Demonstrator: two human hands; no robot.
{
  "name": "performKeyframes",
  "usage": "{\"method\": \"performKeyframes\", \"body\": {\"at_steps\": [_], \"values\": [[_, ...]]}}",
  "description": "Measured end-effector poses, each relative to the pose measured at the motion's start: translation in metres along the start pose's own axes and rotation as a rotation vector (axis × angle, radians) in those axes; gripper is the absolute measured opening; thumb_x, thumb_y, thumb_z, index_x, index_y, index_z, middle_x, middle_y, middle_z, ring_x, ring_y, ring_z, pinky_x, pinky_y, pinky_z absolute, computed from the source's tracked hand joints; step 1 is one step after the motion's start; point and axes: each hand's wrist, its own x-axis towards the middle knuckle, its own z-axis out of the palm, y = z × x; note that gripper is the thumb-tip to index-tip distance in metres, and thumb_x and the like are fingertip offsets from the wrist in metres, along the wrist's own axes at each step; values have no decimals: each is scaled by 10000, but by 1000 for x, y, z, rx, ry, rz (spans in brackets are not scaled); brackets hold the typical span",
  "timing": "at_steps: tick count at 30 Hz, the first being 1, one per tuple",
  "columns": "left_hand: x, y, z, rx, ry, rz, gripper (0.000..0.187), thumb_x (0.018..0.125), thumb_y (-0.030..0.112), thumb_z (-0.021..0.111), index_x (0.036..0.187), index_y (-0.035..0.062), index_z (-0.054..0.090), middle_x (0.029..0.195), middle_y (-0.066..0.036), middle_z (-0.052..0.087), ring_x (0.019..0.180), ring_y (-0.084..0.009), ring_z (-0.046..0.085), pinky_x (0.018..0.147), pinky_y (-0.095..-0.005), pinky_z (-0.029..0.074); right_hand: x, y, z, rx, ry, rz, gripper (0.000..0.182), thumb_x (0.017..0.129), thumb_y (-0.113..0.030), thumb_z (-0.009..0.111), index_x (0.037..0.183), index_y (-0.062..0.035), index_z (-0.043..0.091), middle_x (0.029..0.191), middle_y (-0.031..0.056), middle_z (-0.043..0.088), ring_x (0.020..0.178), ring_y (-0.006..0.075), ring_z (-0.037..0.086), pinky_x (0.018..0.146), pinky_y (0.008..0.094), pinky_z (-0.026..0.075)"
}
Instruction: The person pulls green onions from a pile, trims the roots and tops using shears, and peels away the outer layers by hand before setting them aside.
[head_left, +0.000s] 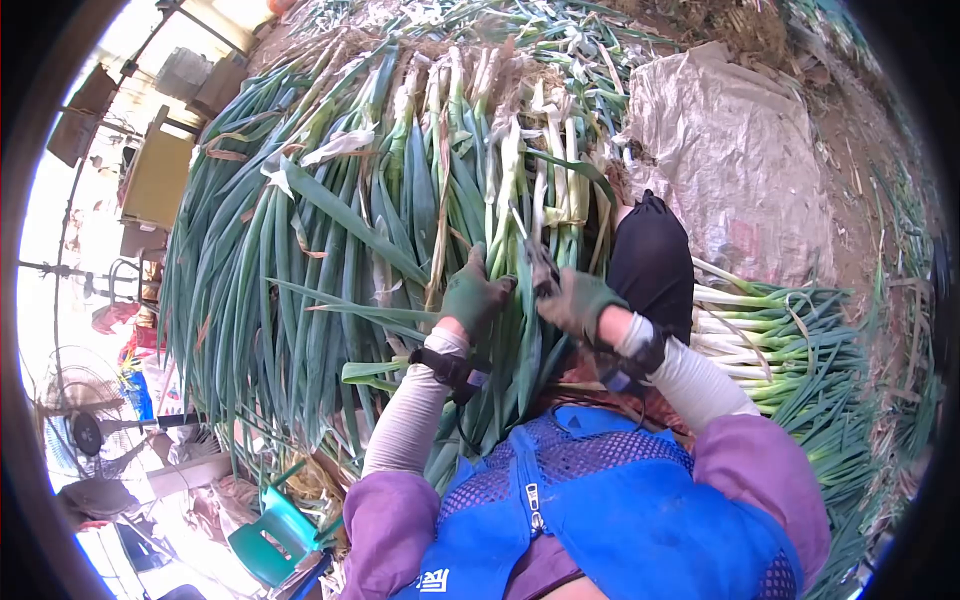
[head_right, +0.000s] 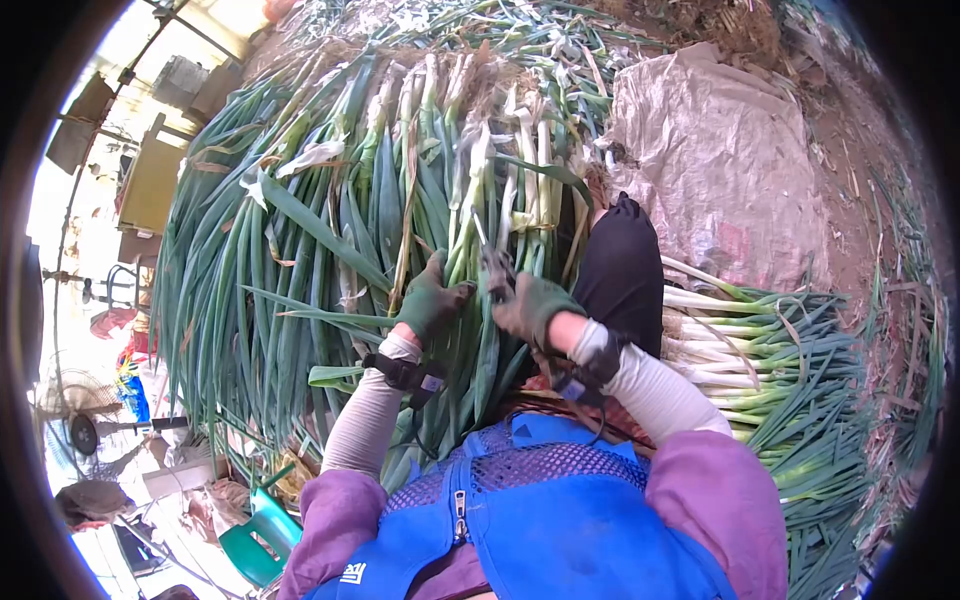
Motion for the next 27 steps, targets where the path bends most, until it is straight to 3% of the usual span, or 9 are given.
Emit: {"method": "performKeyframes", "body": {"at_steps": [5,10,16,20,21,22,23,26,27], "values": [[-9,32,-9,192,-50,-83,763,835,312,668,1439,-18,339,1155,-311,611,1079,-419,609,938,-446,468,3,9,15,-42,-48,66,542,769,-397,663,1074,49,618,1026,309,651,1007,425,644,871,446,514],[-13,34,-9,244,-87,-91,767,847,345,656,1457,14,329,1143,-292,627,1067,-420,615,932,-457,470,58,-8,-1,-54,67,150,430,752,-347,666,971,22,701,1004,292,669,1013,392,659,874,427,526],[-22,46,-8,266,-106,-71,735,812,311,683,1416,13,389,1053,-280,656,1012,-417,634,885,-451,495,121,-10,-14,-68,149,87,476,759,-354,636,978,66,687,975,315,655,995,401,662,851,431,525],[-14,10,4,-26,2,-18,475,877,320,638,1220,-1,571,919,-207,693,825,-286,688,766,-367,512,115,-6,-16,-52,102,82,488,760,-365,633,967,74,684,943,323,656,968,408,667,821,430,528],[-12,1,6,-72,8,-36,433,881,333,631,1157,2,596,880,-211,685,798,-311,681,741,-384,509,111,2,-7,-54,90,60,498,758,-374,634,949,84,677,917,321,658,938,399,675,812,418,533],[-10,-6,6,-119,14,-55,400,884,346,625,1095,6,621,841,-216,678,771,-336,673,717,-402,507,78,-11,-17,-40,45,123,497,751,-355,625,1021,58,683,1024,300,661,1012,378,665,872,404,530],[-8,-9,5,-167,21,-71,379,888,358,618,1032,9,646,802,-220,671,744,-362,666,692,-420,504,58,-5,-16,-32,-23,61,522,747,-350,627,1045,76,662,1020,305,658,1003,377,665,876,405,524],[-8,0,2,-259,66,-83,379,881,372,636,938,-1,669,724,-164,653,650,-252,628,643,-364,483,-23,-8,-15,19,-102,-43,519,763,-394,636,1004,66,637,966,305,658,968,415,653,846,425,519],[-5,0,4,-286,50,-81,383,878,376,641,922,-3,670,713,-147,647,647,-219,614,638,-349,479,-34,10,-2,-43,-136,-58,550,786,-448,622,1039,34,548,952,309,643,932,453,638,807,476,503]]}}
